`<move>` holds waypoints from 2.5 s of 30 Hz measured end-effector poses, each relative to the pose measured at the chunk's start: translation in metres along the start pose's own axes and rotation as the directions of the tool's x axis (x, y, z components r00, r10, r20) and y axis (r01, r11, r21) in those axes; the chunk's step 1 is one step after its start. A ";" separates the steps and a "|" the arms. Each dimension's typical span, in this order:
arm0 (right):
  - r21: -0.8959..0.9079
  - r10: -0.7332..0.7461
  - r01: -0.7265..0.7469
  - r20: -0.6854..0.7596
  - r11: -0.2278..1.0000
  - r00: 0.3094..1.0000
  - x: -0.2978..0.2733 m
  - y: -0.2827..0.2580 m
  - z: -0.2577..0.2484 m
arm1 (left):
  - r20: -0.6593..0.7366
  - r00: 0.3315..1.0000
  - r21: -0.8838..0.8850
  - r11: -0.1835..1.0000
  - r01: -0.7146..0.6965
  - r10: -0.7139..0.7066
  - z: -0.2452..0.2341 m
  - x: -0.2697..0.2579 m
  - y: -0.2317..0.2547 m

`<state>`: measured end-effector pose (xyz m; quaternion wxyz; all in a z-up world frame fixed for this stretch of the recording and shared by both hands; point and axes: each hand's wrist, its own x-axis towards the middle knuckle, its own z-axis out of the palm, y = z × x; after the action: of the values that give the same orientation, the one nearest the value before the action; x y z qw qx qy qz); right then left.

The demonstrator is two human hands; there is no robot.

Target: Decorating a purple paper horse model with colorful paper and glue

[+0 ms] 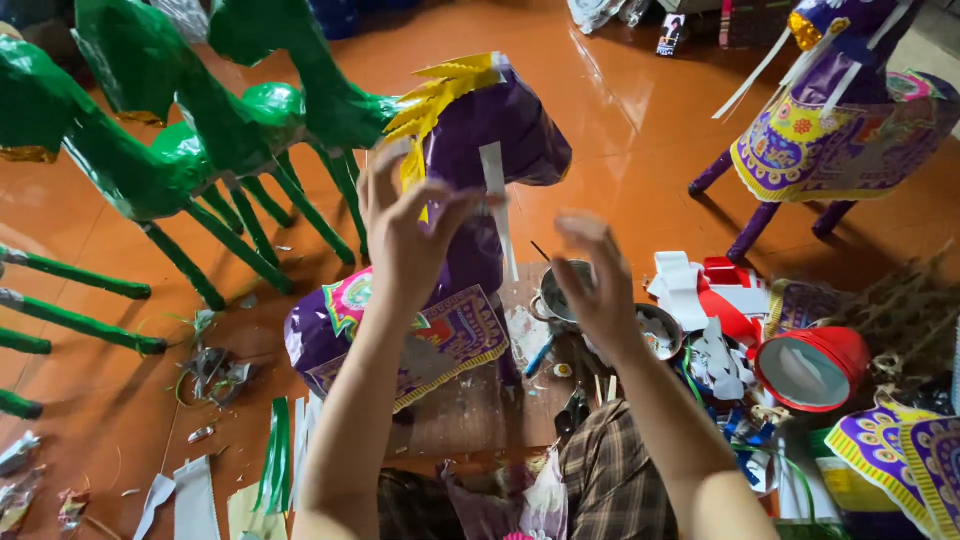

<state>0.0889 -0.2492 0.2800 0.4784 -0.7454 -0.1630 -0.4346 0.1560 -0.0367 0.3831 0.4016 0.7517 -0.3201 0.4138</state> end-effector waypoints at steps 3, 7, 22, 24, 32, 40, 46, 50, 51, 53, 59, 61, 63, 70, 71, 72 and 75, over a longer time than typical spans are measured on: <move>-0.034 -0.161 0.163 0.051 0.986 0.986 0.063 -0.010 0.001 | 0.043 0.999 0.039 0.999 -0.007 0.006 0.016 0.027 -0.011; -0.066 -0.049 0.058 0.129 0.996 0.990 0.109 -0.002 0.013 | 0.095 0.994 0.059 0.997 0.046 -0.052 0.028 0.046 -0.023; -0.111 0.099 -0.081 0.169 0.991 0.981 0.125 0.050 0.034 | 0.126 0.980 -0.111 0.980 0.167 -0.153 0.046 0.045 -0.072; -0.109 0.085 -0.068 0.165 0.992 0.983 0.128 0.047 0.033 | 0.231 0.942 -0.170 0.943 0.286 -0.244 0.034 0.048 -0.056; -0.073 -0.010 0.022 0.162 0.997 0.987 0.122 0.057 0.033 | 0.320 0.874 -0.228 0.866 0.445 -0.365 0.035 0.048 -0.048; -0.068 0.001 0.013 0.203 0.998 0.979 0.118 0.072 0.039 | 0.360 0.854 -0.333 0.803 0.494 -0.376 0.029 0.052 -0.037; -0.278 0.011 0.030 0.145 0.960 0.989 0.126 0.051 0.043 | 0.397 0.904 -0.614 0.686 0.390 -0.159 0.030 0.048 -0.057; -0.314 -0.094 0.102 0.038 0.944 0.995 0.121 0.050 0.051 | 0.335 0.919 -0.494 0.791 0.360 -0.208 0.033 0.045 -0.059; -0.315 -0.087 0.094 0.037 0.944 0.996 0.120 0.048 0.051 | 0.342 0.913 -0.518 0.766 0.379 -0.221 0.034 0.044 -0.060; -0.323 -0.080 0.088 0.036 0.942 0.996 0.120 0.049 0.051 | 0.349 0.908 -0.547 0.737 0.397 -0.230 0.033 0.046 -0.064; -0.192 -0.015 0.038 0.120 0.981 0.993 0.113 0.050 0.039 | 0.390 0.891 -0.559 0.709 0.430 -0.233 0.030 0.043 -0.066; -0.208 -0.078 0.102 0.122 0.973 0.990 0.107 0.058 0.039 | 0.344 0.932 -0.656 0.682 0.323 -0.111 0.033 0.040 -0.075; -0.074 -0.035 0.043 0.103 0.996 0.994 0.099 0.051 0.035 | 0.331 0.938 -0.651 0.694 0.309 -0.108 0.031 0.035 -0.084; -0.318 0.105 -0.157 -0.174 0.935 0.979 -0.044 0.127 0.029 | 0.228 0.895 -0.471 0.762 0.446 -0.383 -0.023 -0.048 -0.097; -0.320 0.113 -0.163 -0.171 0.933 0.979 -0.088 0.151 0.036 | 0.233 0.891 -0.470 0.758 0.453 -0.389 -0.033 -0.079 -0.089; -0.250 0.307 -0.311 -0.053 0.917 0.950 -0.131 0.175 0.044 | 0.237 0.796 -0.388 0.697 0.603 -0.557 -0.044 -0.108 -0.082; -0.292 0.687 -0.622 0.306 0.727 0.660 -0.199 0.179 0.059 | 0.289 0.647 -0.351 0.551 0.757 -0.705 -0.065 -0.208 -0.074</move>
<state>0.1227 -0.2522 0.0077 0.4977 -0.8610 0.0600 -0.0856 0.0988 0.0855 0.1970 0.6771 0.7264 -0.0852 0.0808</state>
